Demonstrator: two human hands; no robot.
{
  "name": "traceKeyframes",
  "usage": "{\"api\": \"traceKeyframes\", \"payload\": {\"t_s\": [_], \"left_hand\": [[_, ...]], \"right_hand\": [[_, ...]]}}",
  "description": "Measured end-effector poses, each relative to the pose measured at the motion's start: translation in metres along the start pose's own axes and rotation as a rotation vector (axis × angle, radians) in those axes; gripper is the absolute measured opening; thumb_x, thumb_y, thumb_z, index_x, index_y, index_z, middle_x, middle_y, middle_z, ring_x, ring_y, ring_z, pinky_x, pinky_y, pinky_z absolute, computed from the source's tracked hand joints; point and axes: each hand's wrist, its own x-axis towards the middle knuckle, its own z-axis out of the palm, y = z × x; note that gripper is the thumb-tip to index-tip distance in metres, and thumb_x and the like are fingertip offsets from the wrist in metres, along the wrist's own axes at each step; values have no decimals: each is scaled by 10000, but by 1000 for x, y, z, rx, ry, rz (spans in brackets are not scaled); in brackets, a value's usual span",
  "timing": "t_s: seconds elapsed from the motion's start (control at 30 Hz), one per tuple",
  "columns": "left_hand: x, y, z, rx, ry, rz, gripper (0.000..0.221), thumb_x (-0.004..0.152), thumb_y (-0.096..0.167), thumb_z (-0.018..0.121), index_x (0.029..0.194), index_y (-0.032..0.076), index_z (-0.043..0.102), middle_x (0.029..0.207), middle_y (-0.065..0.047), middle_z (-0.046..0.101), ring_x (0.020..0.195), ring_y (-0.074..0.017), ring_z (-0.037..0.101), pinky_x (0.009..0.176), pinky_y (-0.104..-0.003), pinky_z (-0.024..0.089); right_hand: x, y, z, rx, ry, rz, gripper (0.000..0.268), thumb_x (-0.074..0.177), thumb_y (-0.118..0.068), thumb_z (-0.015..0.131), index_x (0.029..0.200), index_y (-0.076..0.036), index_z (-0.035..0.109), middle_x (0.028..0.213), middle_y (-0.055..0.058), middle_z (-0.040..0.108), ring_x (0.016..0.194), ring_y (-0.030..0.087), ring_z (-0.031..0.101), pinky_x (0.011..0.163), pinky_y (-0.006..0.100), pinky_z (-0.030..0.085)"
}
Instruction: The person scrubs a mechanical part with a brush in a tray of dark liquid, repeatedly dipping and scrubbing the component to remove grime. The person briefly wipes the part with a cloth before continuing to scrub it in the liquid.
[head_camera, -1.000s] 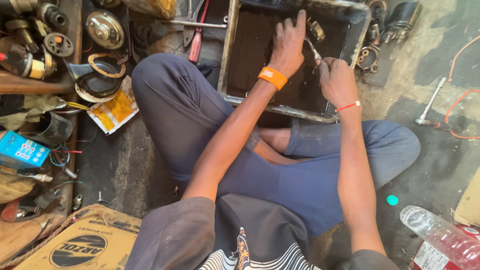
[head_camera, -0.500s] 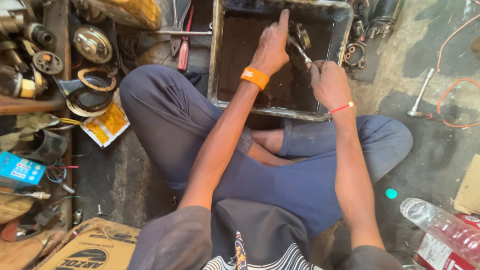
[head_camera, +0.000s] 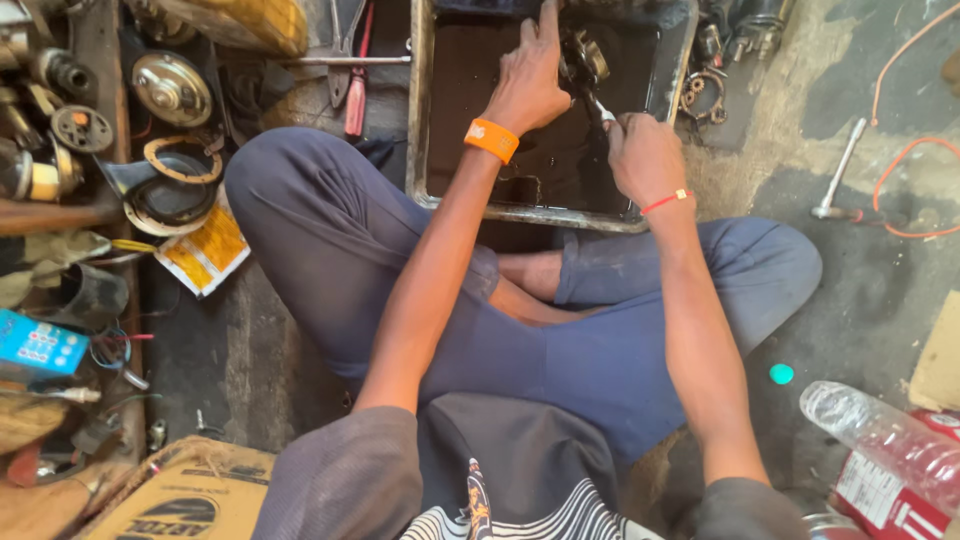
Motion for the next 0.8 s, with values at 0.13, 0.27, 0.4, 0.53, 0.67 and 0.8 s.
{"api": "traceKeyframes", "payload": {"t_s": [0.13,0.27,0.4,0.53,0.67,0.8], "left_hand": [[7,13,-7,20,-72,-50,1012,575,19,758,1454,-43,261,1275,-333,503,1100,-548,555,880,-687,455],[-1,14,-12,77,-79,-82,947,635,37,772,1453,-34,301,1269,-286,550,1206,-514,533,938,-672,470],[0,7,-12,100,-127,-134,1046,512,164,910,1376,-19,349,1199,-271,588,1143,-480,576,887,-620,500],[7,-5,-10,48,-92,-132,878,656,82,824,1406,-24,379,1107,-277,667,1066,-486,656,934,-526,560],[1,-9,-3,32,-166,-167,819,803,66,755,1516,-21,363,1086,-276,710,1091,-489,675,989,-530,555],[8,-6,-13,32,55,54,1102,421,123,940,1357,-101,403,1123,-359,613,1041,-592,575,823,-635,526]], "right_hand": [[7,6,-11,-44,-126,53,295,1018,-250,585,973,-24,768,868,299,671,828,508,646,772,559,508],[-2,6,-14,-83,-307,74,304,981,-289,592,1003,-53,783,844,291,681,828,504,652,780,559,514],[-5,5,-8,-210,-238,78,320,1006,-308,587,1002,-59,787,850,282,690,814,502,661,765,575,515],[2,5,3,-128,-285,26,294,983,-273,593,976,-45,778,844,287,687,819,500,661,776,567,519],[-5,9,1,-124,-275,-24,324,1053,-264,576,979,-9,761,906,291,677,894,492,657,790,546,526],[3,-3,-19,-5,-239,-7,284,979,-262,632,1081,-42,780,876,267,692,835,467,664,736,511,524]]}}
